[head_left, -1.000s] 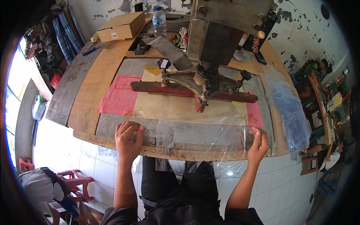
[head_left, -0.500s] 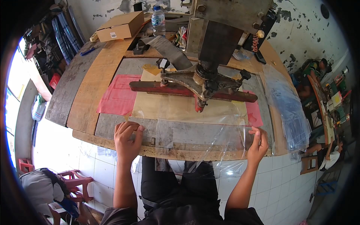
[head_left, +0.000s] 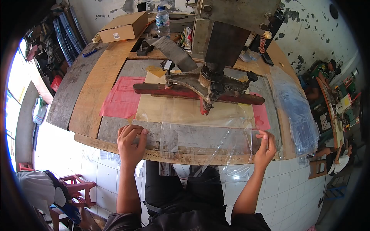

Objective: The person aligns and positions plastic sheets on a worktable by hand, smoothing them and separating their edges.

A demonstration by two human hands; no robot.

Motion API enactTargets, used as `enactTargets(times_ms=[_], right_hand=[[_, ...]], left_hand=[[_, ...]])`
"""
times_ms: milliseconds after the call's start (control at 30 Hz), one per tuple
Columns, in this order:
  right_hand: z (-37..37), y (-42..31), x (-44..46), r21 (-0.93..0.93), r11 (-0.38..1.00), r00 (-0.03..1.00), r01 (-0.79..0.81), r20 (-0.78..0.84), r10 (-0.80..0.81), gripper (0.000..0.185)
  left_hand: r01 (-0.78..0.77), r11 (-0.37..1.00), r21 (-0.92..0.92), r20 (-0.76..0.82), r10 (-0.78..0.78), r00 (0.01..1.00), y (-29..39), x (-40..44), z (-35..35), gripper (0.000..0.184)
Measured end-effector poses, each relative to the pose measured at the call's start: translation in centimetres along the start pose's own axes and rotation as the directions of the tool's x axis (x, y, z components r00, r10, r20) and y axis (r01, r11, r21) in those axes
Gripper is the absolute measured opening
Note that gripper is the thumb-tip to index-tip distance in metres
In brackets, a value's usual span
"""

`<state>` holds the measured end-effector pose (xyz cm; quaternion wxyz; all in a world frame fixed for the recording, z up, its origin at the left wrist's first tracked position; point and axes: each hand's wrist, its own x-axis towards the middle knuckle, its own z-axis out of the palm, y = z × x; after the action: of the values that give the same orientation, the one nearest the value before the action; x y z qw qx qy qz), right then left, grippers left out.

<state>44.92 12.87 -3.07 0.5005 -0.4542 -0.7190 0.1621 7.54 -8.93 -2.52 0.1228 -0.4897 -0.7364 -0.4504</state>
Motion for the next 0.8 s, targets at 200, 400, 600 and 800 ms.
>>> enactTargets(times_ms=[200, 400, 600, 800], right_hand=[[0.04, -0.05, -0.08, 0.015, 1.000, 1.000, -0.013, -0.009, 0.013, 0.029], [0.11, 0.06, -0.06, 0.011, 1.000, 1.000, -0.020, -0.016, 0.020, 0.029], [0.11, -0.08, -0.15, 0.010, 1.000, 1.000, -0.023, -0.015, 0.024, 0.029], [0.00, 0.09, -0.10, -0.007, 1.000, 1.000, -0.024, -0.007, 0.024, 0.027]], left_hand=[[-0.004, 1.000, -0.006, -0.005, 0.004, 1.000, -0.09, -0.05, 0.07, 0.008], [-0.004, 1.000, -0.007, -0.004, 0.004, 1.000, 0.04, 0.04, 0.01, 0.008], [-0.006, 1.000, -0.016, -0.006, 0.006, 1.000, -0.08, -0.05, -0.03, 0.009], [-0.006, 1.000, -0.025, -0.036, 0.005, 0.999, -0.07, -0.13, -0.02, 0.009]])
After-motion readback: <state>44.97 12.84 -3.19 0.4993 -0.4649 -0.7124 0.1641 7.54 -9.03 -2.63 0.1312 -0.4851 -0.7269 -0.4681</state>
